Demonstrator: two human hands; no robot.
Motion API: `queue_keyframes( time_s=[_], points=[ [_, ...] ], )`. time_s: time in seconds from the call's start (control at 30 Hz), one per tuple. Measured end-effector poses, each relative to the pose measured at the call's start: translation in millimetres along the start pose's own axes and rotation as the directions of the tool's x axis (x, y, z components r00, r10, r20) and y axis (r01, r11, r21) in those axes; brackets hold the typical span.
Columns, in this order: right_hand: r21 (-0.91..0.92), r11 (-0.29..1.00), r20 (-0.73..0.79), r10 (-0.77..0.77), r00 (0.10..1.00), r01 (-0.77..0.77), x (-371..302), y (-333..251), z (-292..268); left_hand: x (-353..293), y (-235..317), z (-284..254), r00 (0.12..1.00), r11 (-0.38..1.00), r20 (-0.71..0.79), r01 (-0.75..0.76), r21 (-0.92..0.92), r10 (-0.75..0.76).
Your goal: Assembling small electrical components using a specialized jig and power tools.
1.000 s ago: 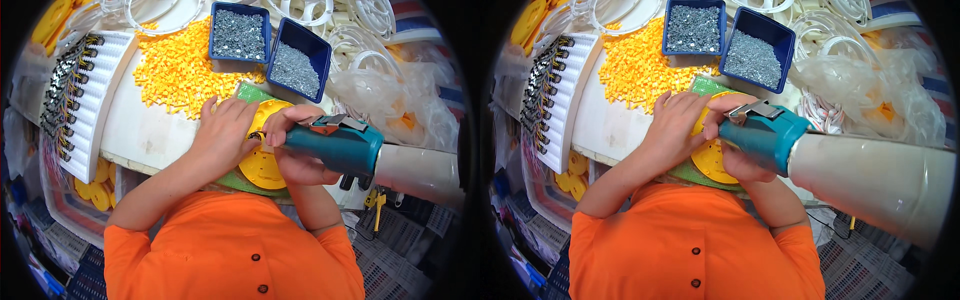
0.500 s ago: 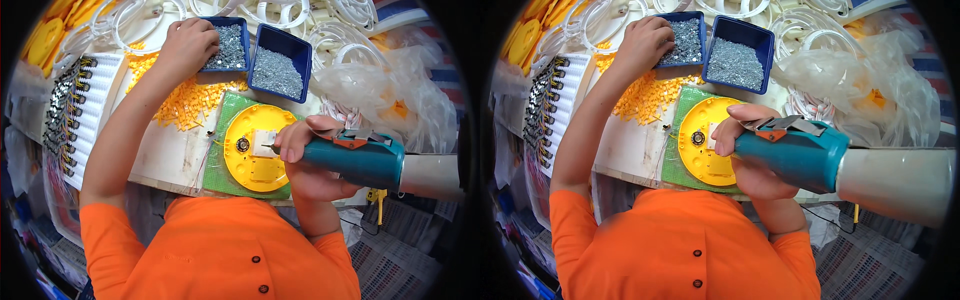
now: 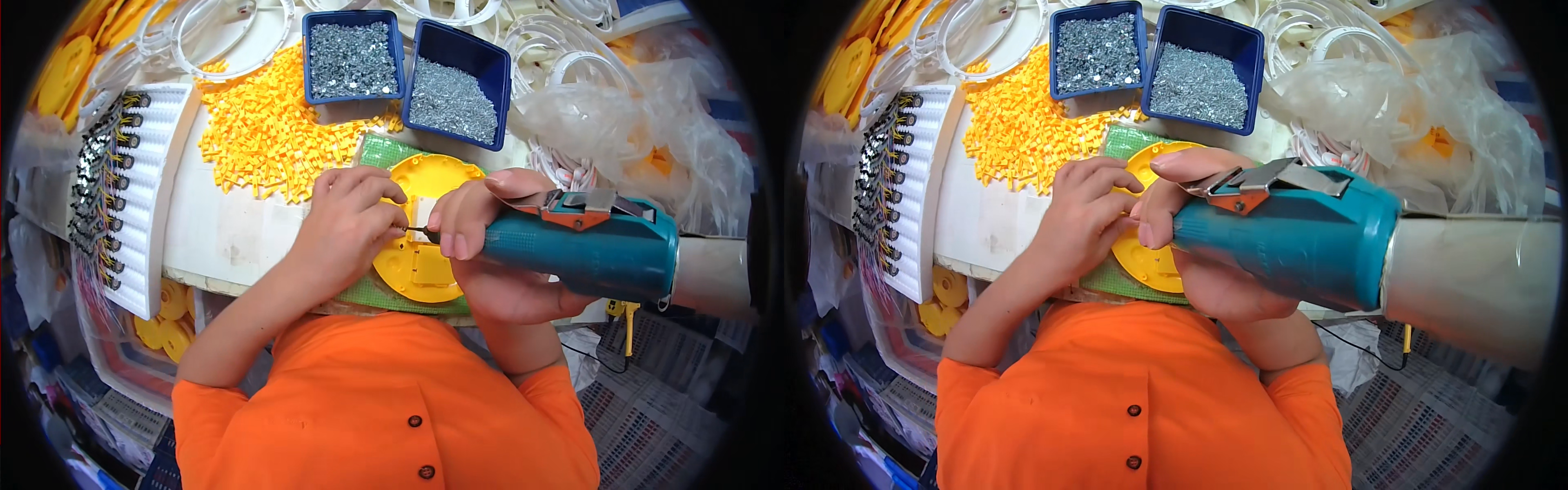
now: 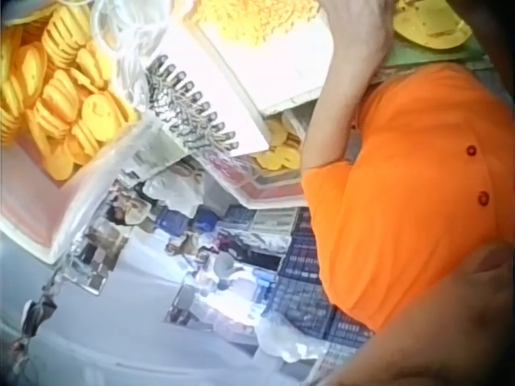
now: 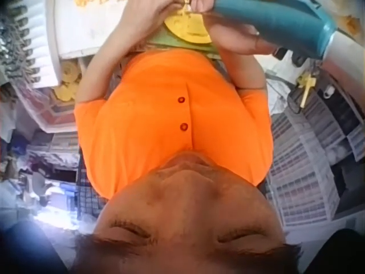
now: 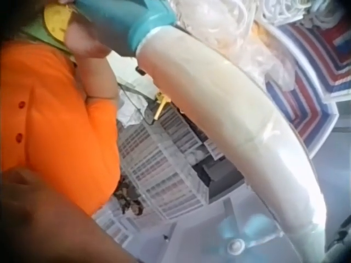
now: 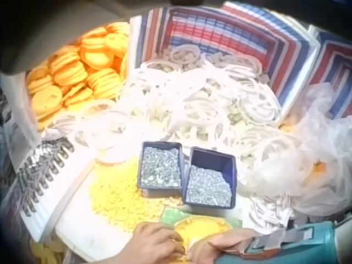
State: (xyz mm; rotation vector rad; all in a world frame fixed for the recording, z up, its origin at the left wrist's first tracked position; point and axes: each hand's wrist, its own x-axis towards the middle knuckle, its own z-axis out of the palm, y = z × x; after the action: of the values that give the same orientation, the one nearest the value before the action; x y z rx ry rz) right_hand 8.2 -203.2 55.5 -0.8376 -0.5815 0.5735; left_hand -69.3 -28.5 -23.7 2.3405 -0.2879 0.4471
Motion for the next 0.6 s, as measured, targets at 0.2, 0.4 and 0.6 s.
queue_keyframes(
  time_s=[0.2,0.4,0.6],
  points=[
    [-0.067,0.994,0.118,-0.076,0.99,0.084,0,9,-4,-6,12,2,0.994,0.994,-0.045,0.098,-0.056,-0.1],
    [0.069,0.996,0.108,-0.067,0.992,0.06,-3,10,-8,-7,10,1,0.994,0.992,-0.03,0.103,-0.068,-0.105],
    [-0.04,0.999,-0.004,0.002,1.0,-0.002,-5,5,3,-5,13,0,0.994,0.99,-0.023,0.109,-0.087,-0.111]
  ],
)
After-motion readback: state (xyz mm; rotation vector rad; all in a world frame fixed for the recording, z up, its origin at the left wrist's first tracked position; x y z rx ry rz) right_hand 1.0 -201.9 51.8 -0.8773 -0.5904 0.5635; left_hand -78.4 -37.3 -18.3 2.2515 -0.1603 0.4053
